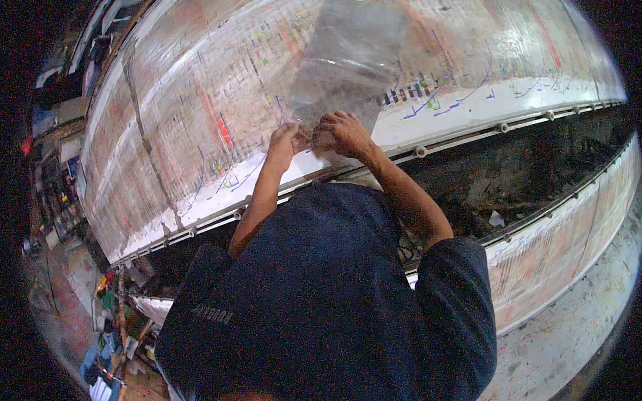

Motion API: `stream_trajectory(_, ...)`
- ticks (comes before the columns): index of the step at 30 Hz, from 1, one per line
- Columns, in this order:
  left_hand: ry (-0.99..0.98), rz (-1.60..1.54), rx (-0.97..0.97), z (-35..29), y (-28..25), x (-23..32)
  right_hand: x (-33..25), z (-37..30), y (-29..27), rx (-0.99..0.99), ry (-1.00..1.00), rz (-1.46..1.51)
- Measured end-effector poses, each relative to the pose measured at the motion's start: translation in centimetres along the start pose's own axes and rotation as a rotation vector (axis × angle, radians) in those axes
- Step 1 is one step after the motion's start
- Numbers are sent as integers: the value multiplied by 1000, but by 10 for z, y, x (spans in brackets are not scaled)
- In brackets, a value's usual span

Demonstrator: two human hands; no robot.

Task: The person aligns a clear plastic sheet over markings on a large industrial drum by hand, smoothing it against the surface and repositioning it several times to match the underlying patterns.

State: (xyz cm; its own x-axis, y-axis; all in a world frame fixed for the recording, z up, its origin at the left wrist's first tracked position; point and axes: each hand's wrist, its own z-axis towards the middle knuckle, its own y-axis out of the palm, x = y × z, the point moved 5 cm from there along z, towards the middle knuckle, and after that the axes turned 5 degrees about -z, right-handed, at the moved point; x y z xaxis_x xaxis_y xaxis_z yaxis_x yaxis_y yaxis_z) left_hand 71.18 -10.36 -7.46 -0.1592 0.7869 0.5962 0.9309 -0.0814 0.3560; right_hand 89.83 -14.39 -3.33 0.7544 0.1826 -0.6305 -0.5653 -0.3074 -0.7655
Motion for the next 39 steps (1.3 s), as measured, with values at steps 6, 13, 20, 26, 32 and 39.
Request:
stream_trajectory(6, 65, 98, 5, -3, 6, -17, 8, 15, 7, -58, -23, -9)
stream_trajectory(13, 66, 211, 51, -9, 8, -12, 12, 24, 17, -5, -15, 39)
stream_trajectory(20, 192, 508, 111, -4, 7, -4, 2, 24, 10, -23, 44, 13)
stream_trajectory(26, 188, 507, 163, 4, 5, -13, 7, 23, 20, -23, 135, -37)
stream_trajectory(32, 215, 599, 169, 11, -4, -17, 13, 22, 25, -51, 87, -22)
stream_trajectory(39, 389, 597, 151, 14, -8, -22, 22, 24, 28, -46, -20, 4)
